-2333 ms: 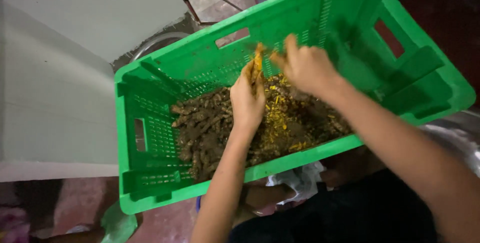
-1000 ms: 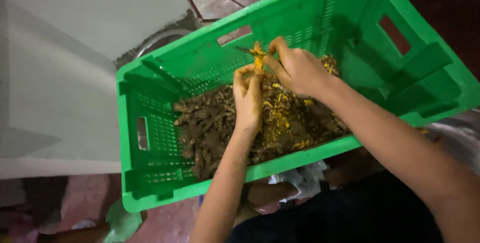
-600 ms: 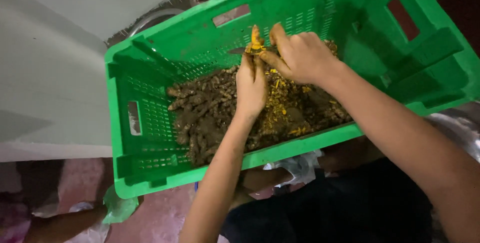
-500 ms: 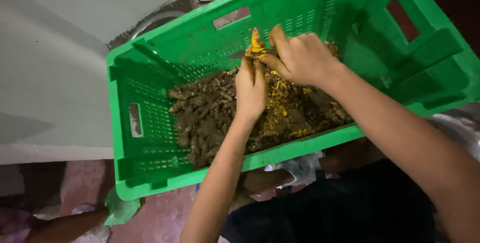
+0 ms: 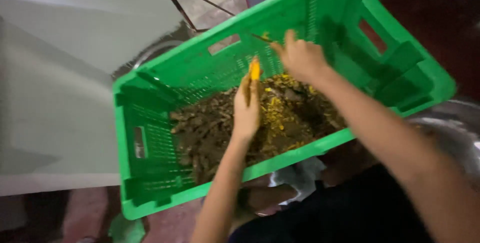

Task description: Peel and clean turmeric roots using a small knife over a green plastic crate.

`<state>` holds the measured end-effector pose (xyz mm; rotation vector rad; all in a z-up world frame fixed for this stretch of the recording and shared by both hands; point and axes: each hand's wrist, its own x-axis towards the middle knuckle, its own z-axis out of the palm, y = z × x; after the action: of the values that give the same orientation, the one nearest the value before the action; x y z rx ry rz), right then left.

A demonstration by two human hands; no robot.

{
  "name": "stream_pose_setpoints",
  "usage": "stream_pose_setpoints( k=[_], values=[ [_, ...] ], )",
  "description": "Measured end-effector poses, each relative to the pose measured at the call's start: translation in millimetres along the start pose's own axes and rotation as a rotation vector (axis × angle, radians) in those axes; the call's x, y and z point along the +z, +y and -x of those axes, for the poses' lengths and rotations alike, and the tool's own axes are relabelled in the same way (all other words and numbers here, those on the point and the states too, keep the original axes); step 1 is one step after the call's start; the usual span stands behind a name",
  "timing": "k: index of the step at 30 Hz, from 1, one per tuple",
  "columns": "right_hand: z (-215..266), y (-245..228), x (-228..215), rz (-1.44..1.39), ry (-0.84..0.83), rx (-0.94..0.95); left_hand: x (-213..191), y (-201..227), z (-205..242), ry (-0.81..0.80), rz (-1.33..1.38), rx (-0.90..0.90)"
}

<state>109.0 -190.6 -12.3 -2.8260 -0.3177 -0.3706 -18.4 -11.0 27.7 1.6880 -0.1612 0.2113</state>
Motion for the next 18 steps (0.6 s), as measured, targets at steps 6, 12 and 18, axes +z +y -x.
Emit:
stream_pose_setpoints(
  k=[6,12,18],
  values=[
    [29,-39,-42,-0.388,-0.080,-0.185,-3,-37,-10,-0.068,0.007,-0.094],
    [37,-47,-54,-0.136,0.075,-0.539,-13,-77,-14,-0.010,-0.142,-0.097],
    [40,-46,-53,0.049,0.204,-0.512,-1,4,-1,0.020,-0.368,-0.079]
  ],
)
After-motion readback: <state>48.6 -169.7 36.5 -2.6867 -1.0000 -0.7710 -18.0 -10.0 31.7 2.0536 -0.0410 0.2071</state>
